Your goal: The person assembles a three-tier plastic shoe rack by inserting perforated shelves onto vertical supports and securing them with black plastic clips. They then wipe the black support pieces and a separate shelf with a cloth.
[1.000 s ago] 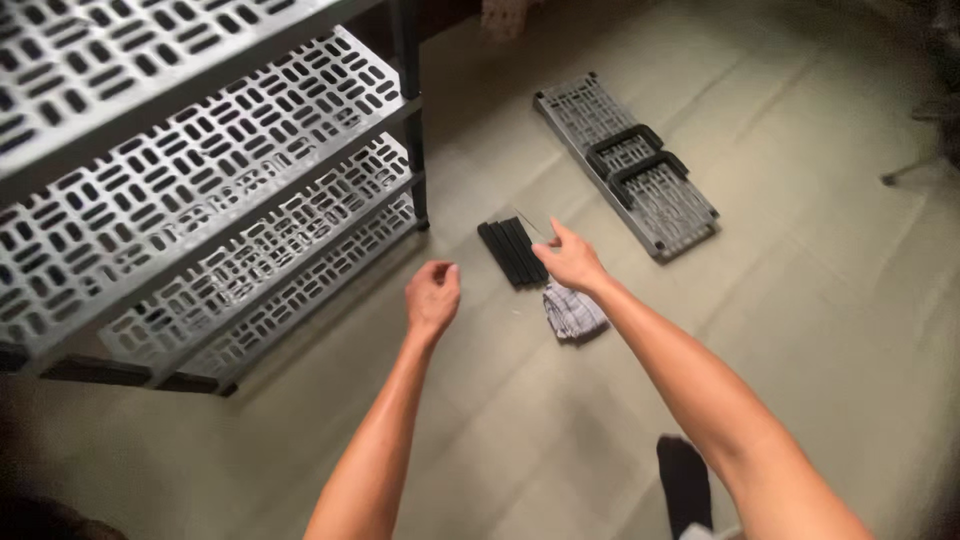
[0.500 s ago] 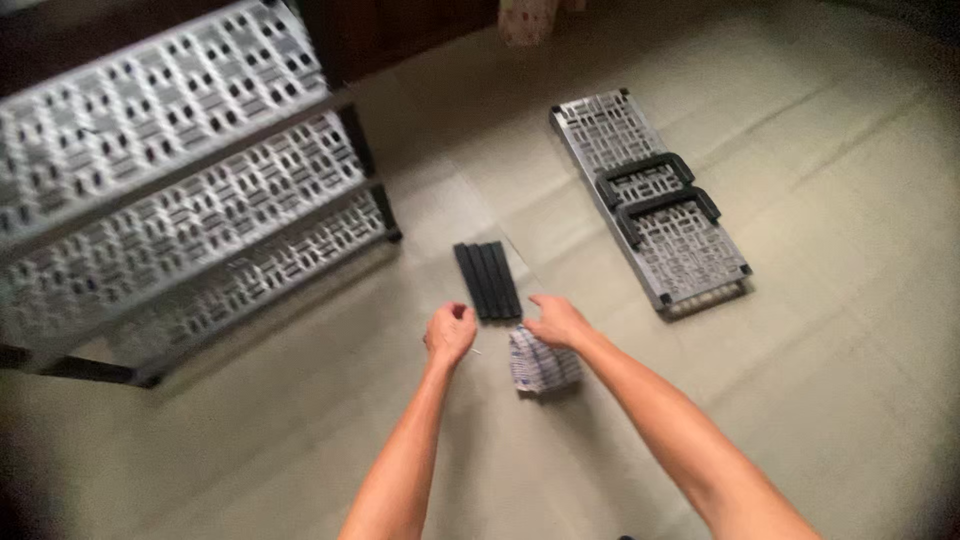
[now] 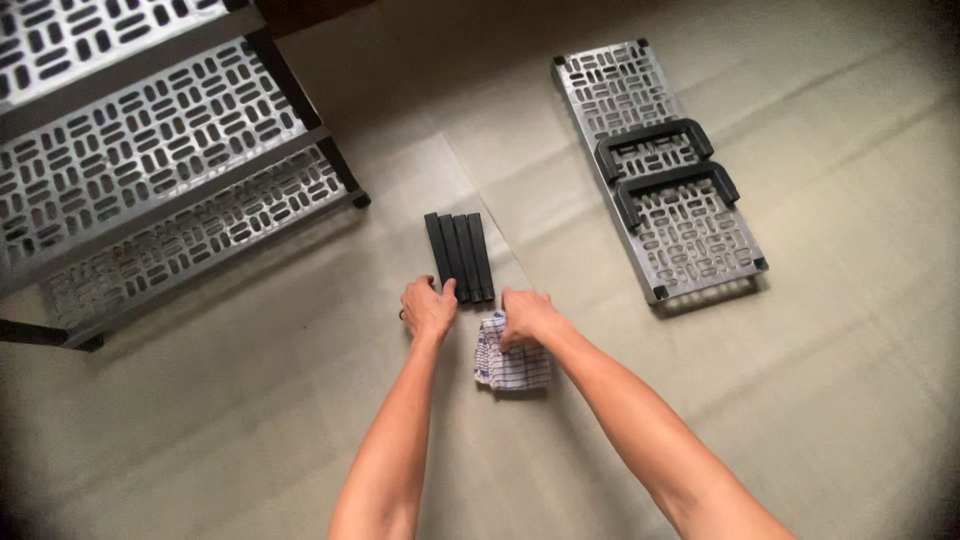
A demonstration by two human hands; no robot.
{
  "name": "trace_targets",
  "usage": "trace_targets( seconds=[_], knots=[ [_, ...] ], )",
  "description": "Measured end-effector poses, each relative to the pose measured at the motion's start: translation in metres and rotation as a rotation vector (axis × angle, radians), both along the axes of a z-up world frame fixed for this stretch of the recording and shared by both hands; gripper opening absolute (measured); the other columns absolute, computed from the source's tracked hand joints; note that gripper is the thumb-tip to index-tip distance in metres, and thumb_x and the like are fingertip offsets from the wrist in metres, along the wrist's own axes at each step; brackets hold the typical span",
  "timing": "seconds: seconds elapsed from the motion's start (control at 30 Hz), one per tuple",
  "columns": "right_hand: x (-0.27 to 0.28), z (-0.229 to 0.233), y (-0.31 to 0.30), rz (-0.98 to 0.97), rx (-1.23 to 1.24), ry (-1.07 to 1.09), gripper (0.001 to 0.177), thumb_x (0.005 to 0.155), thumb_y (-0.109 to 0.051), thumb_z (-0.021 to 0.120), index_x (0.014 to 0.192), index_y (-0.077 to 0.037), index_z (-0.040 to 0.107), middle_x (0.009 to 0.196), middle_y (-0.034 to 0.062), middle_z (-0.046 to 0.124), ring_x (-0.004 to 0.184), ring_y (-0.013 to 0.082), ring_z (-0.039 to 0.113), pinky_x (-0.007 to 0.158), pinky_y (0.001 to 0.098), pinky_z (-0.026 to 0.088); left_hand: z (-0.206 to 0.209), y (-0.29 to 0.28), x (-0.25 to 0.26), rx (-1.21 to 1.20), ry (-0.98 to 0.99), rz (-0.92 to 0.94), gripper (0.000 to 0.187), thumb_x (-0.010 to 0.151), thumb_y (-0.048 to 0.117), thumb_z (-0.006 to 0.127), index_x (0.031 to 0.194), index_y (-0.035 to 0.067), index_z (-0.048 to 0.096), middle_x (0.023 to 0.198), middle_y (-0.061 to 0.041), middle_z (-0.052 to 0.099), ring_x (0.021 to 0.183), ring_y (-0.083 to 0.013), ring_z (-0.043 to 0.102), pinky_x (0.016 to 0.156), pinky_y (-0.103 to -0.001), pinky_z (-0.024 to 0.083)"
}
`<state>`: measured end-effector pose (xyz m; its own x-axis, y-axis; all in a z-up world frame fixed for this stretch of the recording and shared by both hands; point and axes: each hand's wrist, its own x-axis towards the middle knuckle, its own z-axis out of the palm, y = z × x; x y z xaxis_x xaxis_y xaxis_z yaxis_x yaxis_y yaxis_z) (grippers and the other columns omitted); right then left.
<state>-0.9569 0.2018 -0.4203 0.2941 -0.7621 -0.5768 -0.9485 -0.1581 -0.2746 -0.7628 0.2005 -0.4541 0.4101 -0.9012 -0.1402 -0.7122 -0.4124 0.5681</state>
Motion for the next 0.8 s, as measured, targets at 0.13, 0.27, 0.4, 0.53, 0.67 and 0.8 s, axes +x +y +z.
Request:
trace_targets(
  seconds=[0.13, 0.27, 0.4, 0.53, 0.67, 0.8],
  knots=[
    [-0.004, -0.002, 0.001, -0.048, 0.125, -0.031, 0.059, 0.053, -0.037, 0.094, 0.099, -0.003, 0.076, 0.108, 0.02, 0.075, 0.105, 0.0338, 0.071, 0.096, 0.0443, 0.055, 0.009, -0.005, 0.001, 0.126, 0.015, 0.009, 0.049, 0.08, 0.044, 0.078, 0.112, 0.007, 0.076, 0.111, -0.019, 0.074, 0.11, -0.0388, 0.068, 0.095, -0.052, 0.051],
    [-0.016, -0.013, -0.001, -0.139, 0.258, -0.178, 0.044, 0.064, -0.034, 0.083, 0.094, -0.002, 0.075, 0.1, 0.0216, 0.077, 0.093, 0.0309, 0.075, 0.084, 0.0419, 0.06, 0.002, -0.008, 0.003, 0.097, 0.13, 0.066, 0.042, 0.081, 0.042, 0.076, 0.103, 0.006, 0.08, 0.101, -0.024, 0.075, 0.1, -0.0421, 0.071, 0.091, -0.05, 0.054],
    [-0.03, -0.024, -0.005, -0.283, 0.337, -0.358, 0.028, 0.075, -0.027, 0.076, 0.093, -0.006, 0.074, 0.092, 0.014, 0.073, 0.086, 0.0237, 0.067, 0.077, 0.0382, 0.054, 0.003, 0.001, 0.01, 0.06, 0.121, 0.089, 0.041, 0.081, 0.038, 0.073, 0.097, 0.001, 0.079, 0.096, -0.028, 0.074, 0.097, -0.0433, 0.071, 0.091, -0.049, 0.055],
    [-0.053, -0.024, -0.014, -0.426, 0.395, -0.729, 0.016, 0.077, -0.016, 0.069, 0.089, -0.006, 0.071, 0.082, 0.0068, 0.069, 0.078, 0.0183, 0.061, 0.067, 0.0355, 0.05, 0.024, 0.018, 0.018, -0.139, 0.202, 0.063, 0.04, 0.088, 0.034, 0.071, 0.099, -0.003, 0.077, 0.092, -0.024, 0.077, 0.089, -0.0361, 0.076, 0.086, -0.045, 0.058],
    [-0.063, 0.009, -0.031, -0.648, 0.223, -0.719, 0.026, 0.084, -0.019, 0.067, 0.098, 0.002, 0.075, 0.088, 0.0103, 0.072, 0.081, 0.0191, 0.063, 0.071, 0.038, 0.049, 0.059, 0.035, 0.024, -0.018, 1.051, 0.205, 0.038, 0.089, 0.022, 0.07, 0.116, -0.004, 0.061, 0.089, -0.017, 0.074, 0.075, -0.0294, 0.075, 0.067, -0.039, 0.062],
    [-0.054, 0.061, -0.027, -0.675, -0.303, -0.705, 0.033, 0.088, -0.021, 0.062, 0.116, -0.003, 0.072, 0.101, 0.0191, 0.073, 0.096, 0.0316, 0.068, 0.083, 0.0418, 0.053, 0.084, 0.049, 0.028, -0.042, 1.329, 0.184, 0.037, 0.092, 0.026, 0.072, 0.117, 0.001, 0.064, 0.087, -0.011, 0.073, 0.069, -0.0189, 0.07, 0.063, -0.03, 0.058]
  ],
)
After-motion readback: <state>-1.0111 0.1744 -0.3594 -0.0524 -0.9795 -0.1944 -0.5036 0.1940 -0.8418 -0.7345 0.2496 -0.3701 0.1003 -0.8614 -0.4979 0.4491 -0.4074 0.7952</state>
